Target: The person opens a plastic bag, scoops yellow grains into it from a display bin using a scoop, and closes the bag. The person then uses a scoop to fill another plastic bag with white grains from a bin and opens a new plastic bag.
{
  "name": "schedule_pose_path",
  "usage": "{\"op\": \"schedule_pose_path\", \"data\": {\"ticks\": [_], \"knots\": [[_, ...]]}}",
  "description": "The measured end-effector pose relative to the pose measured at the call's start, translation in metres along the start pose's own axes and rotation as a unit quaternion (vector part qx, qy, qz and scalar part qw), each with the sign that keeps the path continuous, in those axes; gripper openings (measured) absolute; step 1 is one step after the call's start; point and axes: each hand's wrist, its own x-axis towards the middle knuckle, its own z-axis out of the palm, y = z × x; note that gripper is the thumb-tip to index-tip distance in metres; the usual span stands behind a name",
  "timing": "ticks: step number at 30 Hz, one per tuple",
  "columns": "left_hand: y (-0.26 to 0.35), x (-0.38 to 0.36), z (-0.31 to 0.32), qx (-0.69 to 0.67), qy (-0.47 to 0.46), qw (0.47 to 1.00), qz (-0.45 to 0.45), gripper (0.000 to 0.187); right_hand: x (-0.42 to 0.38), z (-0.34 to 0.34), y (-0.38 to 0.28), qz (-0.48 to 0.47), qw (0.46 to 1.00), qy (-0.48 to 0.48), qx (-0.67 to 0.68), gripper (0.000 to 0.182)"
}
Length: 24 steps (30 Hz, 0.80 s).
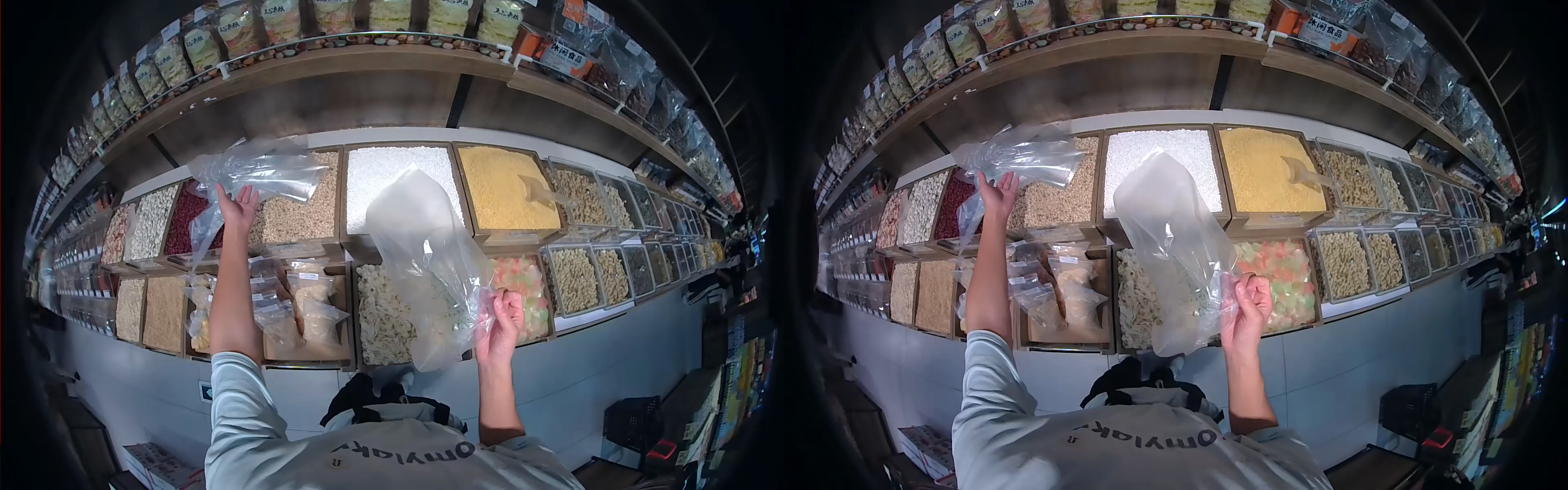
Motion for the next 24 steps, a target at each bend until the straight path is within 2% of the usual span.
{"op": "schedule_pose_path", "data": {"ticks": [1, 3, 4, 6, 9, 12, 16, 19, 20, 21, 22, 24], "knots": [[-0.003, 0.006, -0.010, 0.003, 0.002, 1.000, 0.000, 0.103, 0.004, 0.001, 0.001, 0.006, 1.000, -0.007, 0.005, 0.018], [-0.008, 0.002, -0.019, 0.233, -0.004, 0.962, 0.140, 0.099, 0.009, 0.003, 0.001, 0.025, 0.999, -0.027, 0.013, 0.018], [-0.012, 0.002, -0.022, 0.238, -0.006, 0.962, 0.135, 0.099, 0.009, 0.004, 0.001, 0.040, 0.998, -0.050, 0.021, 0.019], [-0.022, -0.005, -0.017, 0.379, 0.034, 0.890, 0.251, 0.095, 0.011, 0.015, 0.007, 0.043, 0.998, -0.049, 0.027, 0.022], [-0.041, -0.006, -0.018, 0.403, -0.012, 0.893, 0.199, 0.092, 0.007, 0.032, 0.010, 0.057, 0.997, -0.053, 0.004, 0.027], [-0.033, 0.010, -0.023, 0.350, 0.008, 0.926, 0.140, 0.091, 0.004, 0.046, 0.015, 0.048, 0.995, -0.083, -0.009, 0.028], [-0.010, 0.047, -0.015, 0.317, 0.016, 0.940, 0.122, 0.093, -0.005, 0.060, 0.023, 0.015, 0.996, -0.074, -0.056, 0.028], [0.002, 0.080, -0.019, 0.380, -0.011, 0.913, 0.151, 0.094, -0.013, 0.062, 0.030, 0.009, 0.994, -0.081, -0.077, 0.029], [0.006, 0.072, -0.013, 0.511, 0.022, 0.838, 0.193, 0.093, -0.016, 0.065, 0.031, 0.000, 0.993, -0.084, -0.084, 0.029], [0.009, 0.064, -0.006, 0.630, 0.054, 0.741, 0.228, 0.092, -0.017, 0.067, 0.032, -0.009, 0.992, -0.085, -0.091, 0.029], [0.010, 0.052, -0.003, 0.629, 0.056, 0.741, 0.228, 0.092, -0.019, 0.069, 0.031, -0.007, 0.992, -0.087, -0.092, 0.029], [0.011, 0.032, -0.005, 0.681, 0.028, 0.673, 0.286, 0.087, -0.019, 0.075, 0.031, -0.016, 0.990, -0.089, -0.103, 0.029]]}}
